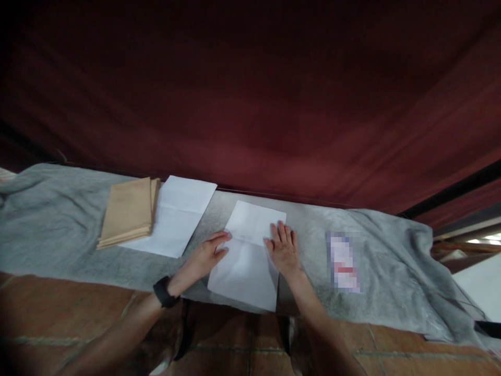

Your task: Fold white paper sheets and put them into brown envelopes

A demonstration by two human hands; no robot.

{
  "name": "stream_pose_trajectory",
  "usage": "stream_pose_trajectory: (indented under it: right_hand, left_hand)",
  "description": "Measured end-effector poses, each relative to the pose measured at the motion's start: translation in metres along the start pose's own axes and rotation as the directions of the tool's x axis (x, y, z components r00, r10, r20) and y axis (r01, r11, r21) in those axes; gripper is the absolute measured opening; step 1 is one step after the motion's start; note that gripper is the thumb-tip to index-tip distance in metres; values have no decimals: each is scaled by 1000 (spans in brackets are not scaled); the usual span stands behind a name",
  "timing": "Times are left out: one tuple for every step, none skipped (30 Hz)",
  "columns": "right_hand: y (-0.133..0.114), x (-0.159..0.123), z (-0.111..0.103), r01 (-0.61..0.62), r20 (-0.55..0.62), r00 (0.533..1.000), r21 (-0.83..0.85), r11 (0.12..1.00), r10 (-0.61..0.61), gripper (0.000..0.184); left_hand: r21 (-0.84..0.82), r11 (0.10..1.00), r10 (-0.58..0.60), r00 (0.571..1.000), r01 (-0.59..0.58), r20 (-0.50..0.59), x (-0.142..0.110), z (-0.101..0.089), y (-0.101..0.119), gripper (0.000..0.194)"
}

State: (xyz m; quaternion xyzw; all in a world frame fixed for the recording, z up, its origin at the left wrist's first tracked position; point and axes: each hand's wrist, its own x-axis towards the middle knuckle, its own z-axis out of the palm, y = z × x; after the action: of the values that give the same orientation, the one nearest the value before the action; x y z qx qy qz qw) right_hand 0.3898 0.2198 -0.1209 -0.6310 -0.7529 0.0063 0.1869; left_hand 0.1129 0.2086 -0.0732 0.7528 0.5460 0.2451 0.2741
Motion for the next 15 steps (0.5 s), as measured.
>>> stream_pose_trajectory:
  right_hand:
    - [3,4,0,17,-1,1000,2,1000,-17,55]
    - [6,7,0,31,1,1000,-1,1000,-31,54]
    - [8,10,-1,39,0,999,-10,999,-39,54]
    - [8,13,-2,39,-4,999,-25,999,-39,53]
    - [8,15,-2,32,-13,999,-44,999,-32,52]
    - [5,17,-2,16,-27,999,-59,998,-18,52]
    - [1,17,-2,-5,-44,999,-66,998,2,52]
    - [-5,17,0,-23,-57,998,-60,998,20,53]
    - [-13,16,3,-34,-63,997,-42,999,31,53]
    - [-23,14,6,-32,-60,998,-14,999,31,54]
    - [-34,11,9,-14,-46,999,17,1000,15,55]
    - [-45,8,12,14,-30,999,43,999,-13,55]
    - [-55,4,15,42,-13,999,60,997,-41,54]
    - [-65,1,16,54,7,998,63,997,-55,54]
    - [-73,-2,17,59,30,998,57,997,-61,54]
  left_hand:
    - [42,999,5,1000,-6,9,-2,2,1,39]
    - [81,997,10,1000,-12,24,-4,4,2,41]
    - [114,993,13,999,-18,41,-6,6,3,43]
    - [144,989,13,998,-21,57,-8,7,4,44]
    - [174,984,12,997,-24,71,-10,8,6,45]
    - [205,978,11,996,-28,84,-12,9,7,45]
    - [240,970,12,995,-36,98,-13,9,9,46]
    - [278,959,13,994,-44,112,-14,8,11,46]
    - [318,947,9,993,-47,120,-15,7,13,46]
    - [357,933,1,993,-44,121,-15,6,16,44]
    - [391,920,-10,993,-36,114,-15,5,21,42]
    - [421,907,-21,995,-22,96,-14,4,26,40]
    - [448,894,-30,997,-4,69,-14,3,32,39]
    - [473,881,-36,999,13,39,-13,4,39,39]
    - [499,866,-36,999,26,9,-13,6,46,41]
